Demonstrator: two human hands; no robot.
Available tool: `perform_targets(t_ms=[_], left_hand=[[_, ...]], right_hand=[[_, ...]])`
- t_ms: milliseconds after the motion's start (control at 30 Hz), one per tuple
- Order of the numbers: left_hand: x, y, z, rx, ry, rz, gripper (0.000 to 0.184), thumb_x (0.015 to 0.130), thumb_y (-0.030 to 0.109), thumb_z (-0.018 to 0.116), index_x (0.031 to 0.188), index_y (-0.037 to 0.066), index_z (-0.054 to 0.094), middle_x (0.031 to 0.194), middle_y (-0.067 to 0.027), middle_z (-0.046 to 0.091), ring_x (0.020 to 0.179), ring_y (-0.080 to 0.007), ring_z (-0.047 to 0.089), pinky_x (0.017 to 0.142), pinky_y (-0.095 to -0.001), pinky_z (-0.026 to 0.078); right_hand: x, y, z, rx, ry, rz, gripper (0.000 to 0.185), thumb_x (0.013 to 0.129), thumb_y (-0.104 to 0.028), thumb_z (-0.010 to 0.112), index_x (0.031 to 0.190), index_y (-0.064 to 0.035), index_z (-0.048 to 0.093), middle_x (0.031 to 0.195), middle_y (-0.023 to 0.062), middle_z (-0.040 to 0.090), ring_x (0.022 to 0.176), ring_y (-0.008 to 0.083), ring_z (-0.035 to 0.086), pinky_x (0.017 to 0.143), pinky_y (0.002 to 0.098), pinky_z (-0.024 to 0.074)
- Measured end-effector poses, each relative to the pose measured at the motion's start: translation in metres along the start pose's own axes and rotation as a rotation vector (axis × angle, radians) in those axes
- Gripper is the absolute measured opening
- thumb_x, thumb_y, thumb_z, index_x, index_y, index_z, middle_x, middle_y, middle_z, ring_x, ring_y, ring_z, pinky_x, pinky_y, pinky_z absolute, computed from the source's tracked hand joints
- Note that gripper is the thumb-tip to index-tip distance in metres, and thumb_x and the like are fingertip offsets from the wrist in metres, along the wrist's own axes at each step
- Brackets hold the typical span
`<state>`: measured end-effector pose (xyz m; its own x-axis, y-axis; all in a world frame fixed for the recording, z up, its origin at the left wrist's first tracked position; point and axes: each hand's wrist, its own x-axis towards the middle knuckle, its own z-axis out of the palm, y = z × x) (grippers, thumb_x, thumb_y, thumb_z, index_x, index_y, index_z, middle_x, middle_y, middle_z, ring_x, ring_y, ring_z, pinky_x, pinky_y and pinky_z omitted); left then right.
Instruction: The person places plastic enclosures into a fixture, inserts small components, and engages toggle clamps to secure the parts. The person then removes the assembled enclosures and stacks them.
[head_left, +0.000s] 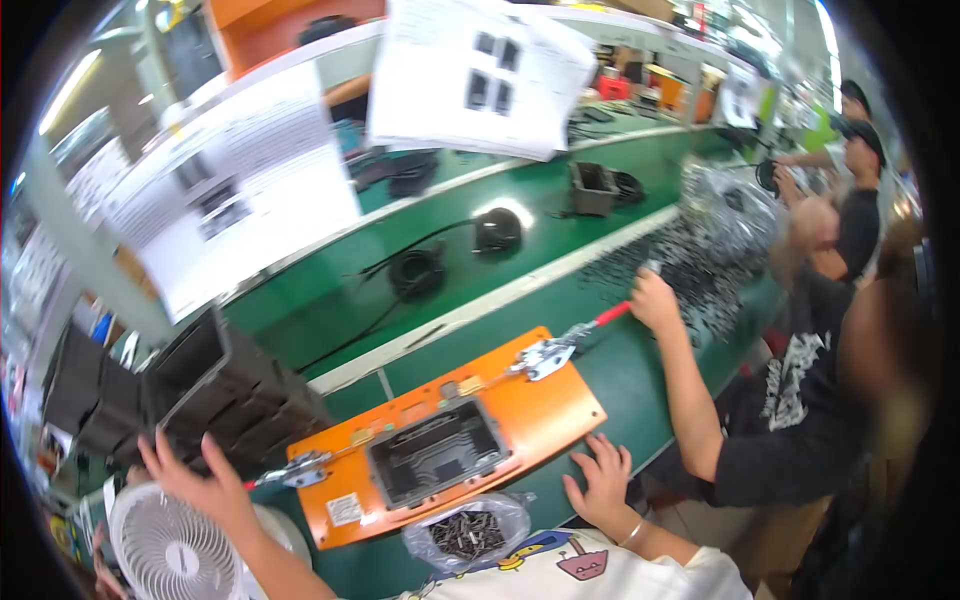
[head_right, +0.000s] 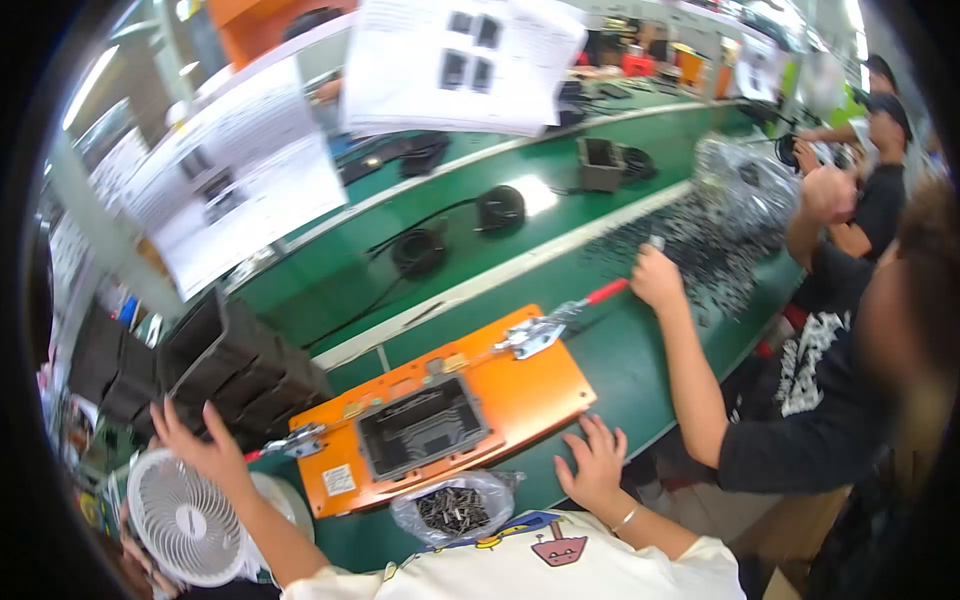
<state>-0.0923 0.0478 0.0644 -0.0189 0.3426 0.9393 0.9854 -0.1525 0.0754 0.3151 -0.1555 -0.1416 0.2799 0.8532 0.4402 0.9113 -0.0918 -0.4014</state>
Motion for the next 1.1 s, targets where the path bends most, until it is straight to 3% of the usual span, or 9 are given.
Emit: perform_targets(t_ms=[300, 500, 633, 700, 733, 800, 833, 967, 1100], left_hand=[[-0.117, 0.040, -0.007, -0.502, -0.296, -0.104, 0.038, 0.093, 0.009, 0.052, 0.126, -0.004, 0.040, 0.143, -0.0246, 0.034, 0.132, -0.0382, 0.035, 0.110, -0.0480, 0.025], [-0.133, 0.062, -0.004, -0.674, -0.457, -0.203, 0.038, 0.089, 0.004, 0.053, 0.125, -0.002, 0.044, 0.137, -0.0236, 0.040, 0.126, -0.0371, 0.041, 0.107, -0.0440, 0.030], [-0.131, 0.060, -0.001, -0.728, -0.499, -0.374, 0.034, 0.088, 0.004, 0.053, 0.121, -0.001, 0.049, 0.134, -0.0197, 0.043, 0.125, -0.0318, 0.044, 0.103, -0.0395, 0.034], [-0.135, 0.058, 0.002, -0.767, -0.515, -0.442, 0.033, 0.088, 0.004, 0.053, 0.120, 0.000, 0.050, 0.134, -0.0183, 0.044, 0.123, -0.0298, 0.045, 0.102, -0.0373, 0.035], [-0.135, 0.058, 0.003, -0.760, -0.502, -0.424, 0.031, 0.088, 0.005, 0.053, 0.118, 0.000, 0.051, 0.132, -0.0183, 0.045, 0.122, -0.0300, 0.045, 0.101, -0.0373, 0.036], [-0.137, 0.057, 0.004, -0.751, -0.497, -0.403, 0.030, 0.088, 0.005, 0.053, 0.117, 0.000, 0.052, 0.132, -0.0186, 0.045, 0.122, -0.0305, 0.045, 0.100, -0.0378, 0.037], [-0.137, 0.057, 0.005, -0.743, -0.495, -0.382, 0.029, 0.087, 0.005, 0.053, 0.116, 0.000, 0.053, 0.131, -0.0189, 0.045, 0.122, -0.0311, 0.045, 0.100, -0.0383, 0.037], [-0.134, 0.059, 0.003, -0.738, -0.488, -0.370, 0.026, 0.087, 0.004, 0.053, 0.113, -0.001, 0.053, 0.131, -0.0196, 0.046, 0.122, -0.0322, 0.046, 0.101, -0.0392, 0.038], [-0.133, 0.059, 0.003, -0.753, -0.496, -0.376, 0.025, 0.087, 0.003, 0.053, 0.112, -0.001, 0.053, 0.131, -0.0200, 0.045, 0.122, -0.0322, 0.046, 0.101, -0.0390, 0.038]], right_hand=[[0.098, 0.060, -0.013, 0.331, 0.141, 0.306, 0.021, 0.084, -0.005, 0.062, 0.104, -0.0012, 0.062, 0.098, 0.0176, 0.063, 0.079, 0.0314, 0.063, 0.073, 0.0376, 0.0509], [0.210, 0.100, 0.049, 0.107, -0.105, -0.191, 0.035, 0.083, -0.012, 0.065, 0.118, -0.0156, 0.064, 0.134, 0.0102, 0.054, 0.127, 0.0332, 0.047, 0.101, 0.0418, 0.0436], [0.248, 0.083, 0.082, -0.086, -0.824, -0.076, 0.060, 0.085, -0.059, 0.049, 0.141, -0.0365, 0.042, 0.156, -0.0116, 0.026, 0.146, 0.0158, 0.018, 0.107, 0.0686, 0.0072], [0.245, 0.084, 0.087, -0.153, -0.813, -0.112, 0.063, 0.084, -0.065, 0.043, 0.142, -0.0402, 0.038, 0.154, -0.0166, 0.027, 0.145, 0.0119, 0.018, 0.108, 0.0669, 0.0101], [0.238, 0.100, 0.099, -0.156, -0.755, -0.168, 0.062, 0.085, -0.063, 0.045, 0.142, -0.0386, 0.039, 0.155, -0.0136, 0.027, 0.145, 0.0127, 0.017, 0.108, 0.0647, 0.0131], [0.219, 0.126, 0.117, -0.150, -0.541, -0.262, 0.047, 0.095, -0.038, 0.043, 0.137, -0.0180, 0.049, 0.148, 0.0077, 0.041, 0.139, 0.0203, 0.034, 0.112, 0.0550, 0.0183], [0.211, 0.083, 0.062, 0.062, -0.402, -0.179, 0.039, 0.094, -0.028, 0.045, 0.126, -0.0116, 0.059, 0.141, 0.0127, 0.048, 0.129, 0.0248, 0.047, 0.105, 0.0485, 0.0304], [0.187, 0.074, 0.043, -0.071, -0.186, 0.079, 0.016, 0.081, -0.013, 0.064, 0.096, -0.0046, 0.066, 0.116, 0.0163, 0.060, 0.100, 0.0310, 0.059, 0.085, 0.0447, 0.0449], [0.169, 0.081, 0.021, 0.086, -0.086, 0.196, 0.018, 0.075, -0.004, 0.069, 0.091, 0.0017, 0.063, 0.090, 0.0166, 0.064, 0.085, 0.0321, 0.062, 0.073, 0.0388, 0.0516]])
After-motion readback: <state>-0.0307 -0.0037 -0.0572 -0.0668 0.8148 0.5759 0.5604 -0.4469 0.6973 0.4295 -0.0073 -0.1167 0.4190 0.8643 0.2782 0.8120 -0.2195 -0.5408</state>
